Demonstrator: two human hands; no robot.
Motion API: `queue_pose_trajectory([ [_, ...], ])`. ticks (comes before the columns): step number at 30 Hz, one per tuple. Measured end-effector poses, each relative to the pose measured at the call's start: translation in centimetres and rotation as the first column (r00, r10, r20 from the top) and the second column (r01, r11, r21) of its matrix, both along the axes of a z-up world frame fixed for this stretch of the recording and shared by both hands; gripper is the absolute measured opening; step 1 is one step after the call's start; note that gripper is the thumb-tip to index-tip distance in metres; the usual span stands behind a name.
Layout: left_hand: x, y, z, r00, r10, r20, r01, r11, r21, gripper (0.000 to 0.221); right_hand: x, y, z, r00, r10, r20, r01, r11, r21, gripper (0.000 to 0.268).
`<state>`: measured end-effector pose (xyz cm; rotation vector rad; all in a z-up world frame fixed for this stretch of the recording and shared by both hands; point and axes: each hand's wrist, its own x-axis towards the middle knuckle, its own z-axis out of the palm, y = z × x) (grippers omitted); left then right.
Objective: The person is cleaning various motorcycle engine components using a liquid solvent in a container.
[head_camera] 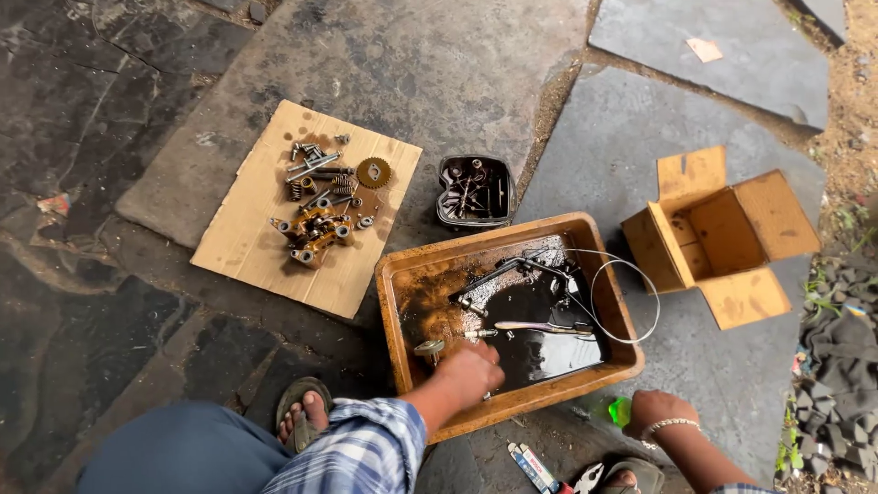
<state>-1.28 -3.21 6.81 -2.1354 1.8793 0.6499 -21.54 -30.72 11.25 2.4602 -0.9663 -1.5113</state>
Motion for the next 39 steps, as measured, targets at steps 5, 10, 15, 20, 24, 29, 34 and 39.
queue_pose_trajectory([
  [5,-2.7,-1.9,-7.2,0.962,-0.052,-0.267,0.042,0.998,-0.043,0.03,2.2,-1.0,2.7,0.97,-0.232,-0.071,0.237,0.97,0.06,0.05],
  [10,-0.6,-2.5,-5.2,0.931,-0.038,-0.364,-0.01,0.991,-0.13,0.021,-0.7,-6.4,4.6,0.591,-0.806,0.031,0.761,0.57,0.311,0.052],
  [15,0.9,-6.5,-9.3,0.327,0.559,-0.762,-0.754,0.64,0.146,0.02,-2.1,-5.4,12.7,-0.083,-0.977,0.195,0.73,0.073,0.68,0.06],
  [20,2.1,-9.7,-12.7,-0.42,0.366,-0.831,-0.739,0.394,0.547,0.017,-6.7,-2.3,14.4,-0.497,-0.866,-0.055,-0.21,0.059,0.976,0.062],
  [24,2.2,-8.0,-7.8,0.525,0.446,-0.725,-0.741,0.659,-0.131,0.018,-3.1,2.2,17.8,-0.483,-0.752,-0.447,-0.54,-0.146,0.829,0.043],
  [29,1.0,-9.3,-13.3,0.875,0.318,-0.364,-0.442,0.833,-0.333,0.023,-0.5,2.9,19.3,-0.605,-0.796,-0.016,-0.131,0.08,0.988,0.052],
  [34,3.2,-9.5,-11.5,0.924,0.299,-0.237,-0.348,0.916,-0.199,0.03,0.6,3.0,18.5,-0.623,-0.78,0.06,-0.011,0.086,0.996,0.046],
  [39,4.2,-8.1,-8.4,0.827,0.45,-0.338,-0.474,0.88,0.013,0.034,1.5,3.5,18.9,-0.632,-0.772,0.062,-0.018,0.095,0.995,0.044],
])
